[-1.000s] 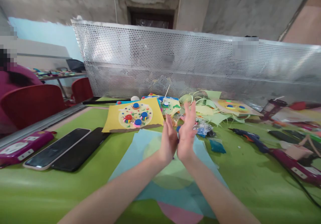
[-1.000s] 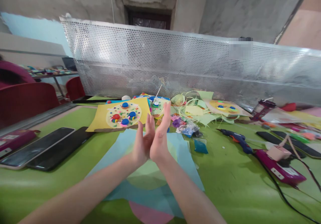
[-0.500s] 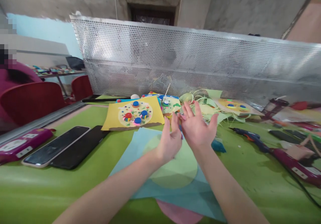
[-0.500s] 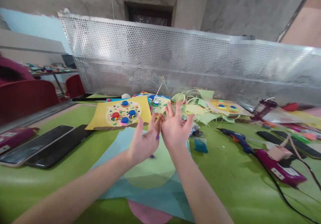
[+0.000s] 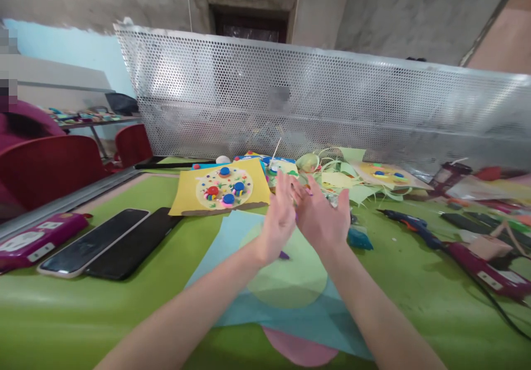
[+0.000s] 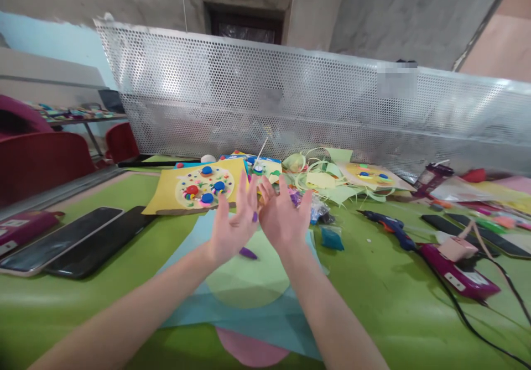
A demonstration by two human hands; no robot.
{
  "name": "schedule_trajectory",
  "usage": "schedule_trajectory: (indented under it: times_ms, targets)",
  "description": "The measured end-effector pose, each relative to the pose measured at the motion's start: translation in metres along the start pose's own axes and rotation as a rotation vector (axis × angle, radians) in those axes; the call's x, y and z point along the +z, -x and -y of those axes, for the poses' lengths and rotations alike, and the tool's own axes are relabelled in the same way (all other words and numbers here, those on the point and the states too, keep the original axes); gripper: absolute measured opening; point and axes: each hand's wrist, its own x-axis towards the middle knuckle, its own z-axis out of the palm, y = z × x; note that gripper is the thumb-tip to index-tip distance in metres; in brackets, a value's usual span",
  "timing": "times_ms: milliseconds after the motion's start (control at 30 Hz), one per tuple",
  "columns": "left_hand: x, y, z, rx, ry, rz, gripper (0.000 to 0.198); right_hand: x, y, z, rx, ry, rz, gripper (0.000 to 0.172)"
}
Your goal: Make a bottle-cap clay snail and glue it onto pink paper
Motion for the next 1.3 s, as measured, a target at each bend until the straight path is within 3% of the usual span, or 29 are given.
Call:
schedule_trajectory:
  times_ms: [133,233,300,367,467,567,733,800,933,1000,1133,1233,1300]
  targets:
    - [-0.005,0.012,0.010,0.140,-0.292,0.142,0.072,-0.004,0.000,0.002,-0.002,-0.064,-0.057,0.070]
    - [-0.008,0.020,0.022,0.140,-0.555,0.324,0.077,-0.004,0.009,-0.004,-0.013,-0.077,-0.044,0.061]
    - [-0.008,0.019,0.022,0.125,-0.606,0.344,0.075,-0.003,0.012,-0.005,-0.051,-0.083,-0.062,0.054]
    - [-0.005,0.014,0.013,0.117,-0.467,0.234,0.065,-0.001,0.011,-0.003,-0.061,-0.084,-0.066,0.054]
    - [0.001,0.005,-0.003,0.121,-0.234,0.065,0.053,0.001,0.005,-0.002,-0.036,-0.060,0.033,0.063]
    - [0.005,0.004,-0.004,0.038,-0.068,-0.003,0.046,0.002,0.005,-0.011,-0.066,0.069,0.066,0.063]
    - [0.004,0.013,0.017,-0.101,0.008,0.004,0.034,-0.001,0.018,-0.030,-0.290,0.302,-0.080,0.058]
    - [0.002,0.011,0.016,-0.138,0.053,0.000,0.033,-0.003,0.016,-0.028,-0.310,0.352,-0.112,0.059]
    - [-0.004,0.000,-0.006,-0.230,0.161,-0.002,0.058,-0.006,0.000,-0.013,-0.169,0.347,-0.059,0.073]
    - [-0.006,-0.003,-0.015,-0.318,0.263,-0.003,0.068,-0.007,-0.003,-0.009,-0.199,0.450,-0.004,0.077]
    - [-0.007,0.000,-0.013,-0.502,0.402,0.008,0.069,-0.008,0.011,-0.020,-0.438,0.677,0.029,0.074]
    - [-0.006,0.004,-0.002,-0.541,0.410,0.039,0.066,-0.010,0.022,-0.032,-0.675,0.994,0.067,0.069]
    - [-0.007,0.003,0.000,-0.545,0.421,0.050,0.065,-0.010,0.020,-0.032,-0.658,1.036,0.073,0.069]
